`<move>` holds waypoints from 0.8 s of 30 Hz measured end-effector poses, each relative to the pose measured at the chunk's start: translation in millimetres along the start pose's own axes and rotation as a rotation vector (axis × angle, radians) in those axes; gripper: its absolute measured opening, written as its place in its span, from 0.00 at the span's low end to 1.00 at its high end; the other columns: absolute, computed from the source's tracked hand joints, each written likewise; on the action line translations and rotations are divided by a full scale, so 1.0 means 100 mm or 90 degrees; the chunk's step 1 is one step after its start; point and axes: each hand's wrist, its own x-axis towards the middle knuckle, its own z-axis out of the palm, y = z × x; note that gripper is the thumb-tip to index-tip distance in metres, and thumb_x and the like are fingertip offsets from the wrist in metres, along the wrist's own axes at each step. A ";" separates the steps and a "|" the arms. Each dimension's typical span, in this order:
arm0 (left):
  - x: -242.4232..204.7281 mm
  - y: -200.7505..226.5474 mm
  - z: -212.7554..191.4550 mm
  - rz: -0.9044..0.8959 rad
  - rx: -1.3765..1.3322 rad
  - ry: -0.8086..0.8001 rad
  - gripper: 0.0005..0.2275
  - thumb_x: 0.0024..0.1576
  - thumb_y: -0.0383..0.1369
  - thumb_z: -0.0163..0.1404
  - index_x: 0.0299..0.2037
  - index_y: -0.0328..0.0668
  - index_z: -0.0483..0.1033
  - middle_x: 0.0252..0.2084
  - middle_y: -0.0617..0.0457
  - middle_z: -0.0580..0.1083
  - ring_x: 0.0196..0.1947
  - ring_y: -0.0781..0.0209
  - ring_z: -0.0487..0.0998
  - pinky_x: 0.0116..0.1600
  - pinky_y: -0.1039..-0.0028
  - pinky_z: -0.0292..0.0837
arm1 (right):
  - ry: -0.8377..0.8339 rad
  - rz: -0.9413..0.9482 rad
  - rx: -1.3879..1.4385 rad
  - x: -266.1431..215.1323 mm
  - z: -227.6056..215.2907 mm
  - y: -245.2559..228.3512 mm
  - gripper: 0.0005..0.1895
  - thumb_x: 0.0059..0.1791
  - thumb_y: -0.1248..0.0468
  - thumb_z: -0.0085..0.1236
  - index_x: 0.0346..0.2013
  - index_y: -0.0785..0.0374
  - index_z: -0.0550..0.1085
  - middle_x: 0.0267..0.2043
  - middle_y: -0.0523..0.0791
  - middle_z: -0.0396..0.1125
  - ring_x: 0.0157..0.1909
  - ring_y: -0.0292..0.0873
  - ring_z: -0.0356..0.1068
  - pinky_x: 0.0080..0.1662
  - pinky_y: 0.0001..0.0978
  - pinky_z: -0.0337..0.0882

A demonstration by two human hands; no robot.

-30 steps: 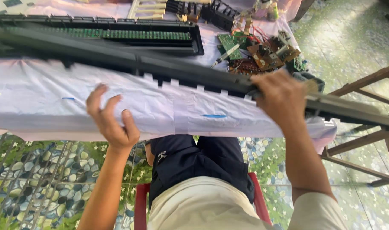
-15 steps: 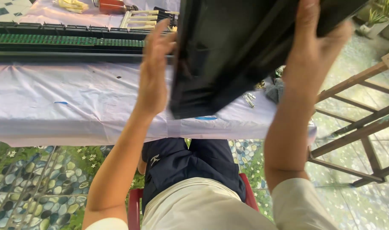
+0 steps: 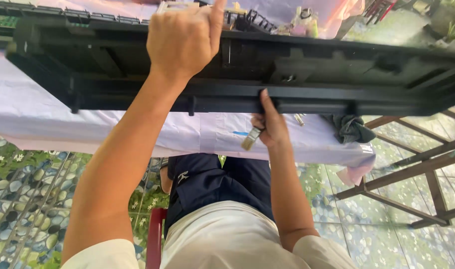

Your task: The person cleans the back of a black electronic device using a brush. They hold the device with one hand and scrub the surface with the other, moving the brush across various sections of the back panel.

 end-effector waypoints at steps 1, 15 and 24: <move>-0.04 0.04 0.05 0.056 -0.027 0.010 0.27 0.76 0.41 0.41 0.18 0.53 0.68 0.15 0.60 0.66 0.12 0.60 0.64 0.19 0.69 0.52 | 0.018 0.090 0.007 0.05 -0.04 0.20 0.22 0.38 0.45 0.73 0.31 0.52 0.71 0.20 0.41 0.61 0.16 0.31 0.59 0.19 0.20 0.45; -0.89 -0.19 0.68 0.009 0.023 -0.096 0.28 0.77 0.39 0.41 0.17 0.50 0.65 0.15 0.62 0.63 0.10 0.57 0.59 0.20 0.69 0.47 | -0.086 0.308 0.014 -0.17 -0.18 0.50 0.35 0.42 0.43 0.65 0.50 0.68 0.68 0.35 0.49 0.68 0.19 0.27 0.42 0.19 0.15 0.46; -1.07 -0.43 0.66 0.048 0.030 -0.090 0.25 0.78 0.38 0.45 0.22 0.51 0.66 0.19 0.60 0.64 0.14 0.54 0.64 0.21 0.66 0.50 | -0.354 0.236 -0.098 -0.50 -0.67 0.47 0.16 0.60 0.56 0.45 0.38 0.66 0.71 0.32 0.49 0.66 0.20 0.29 0.43 0.21 0.18 0.43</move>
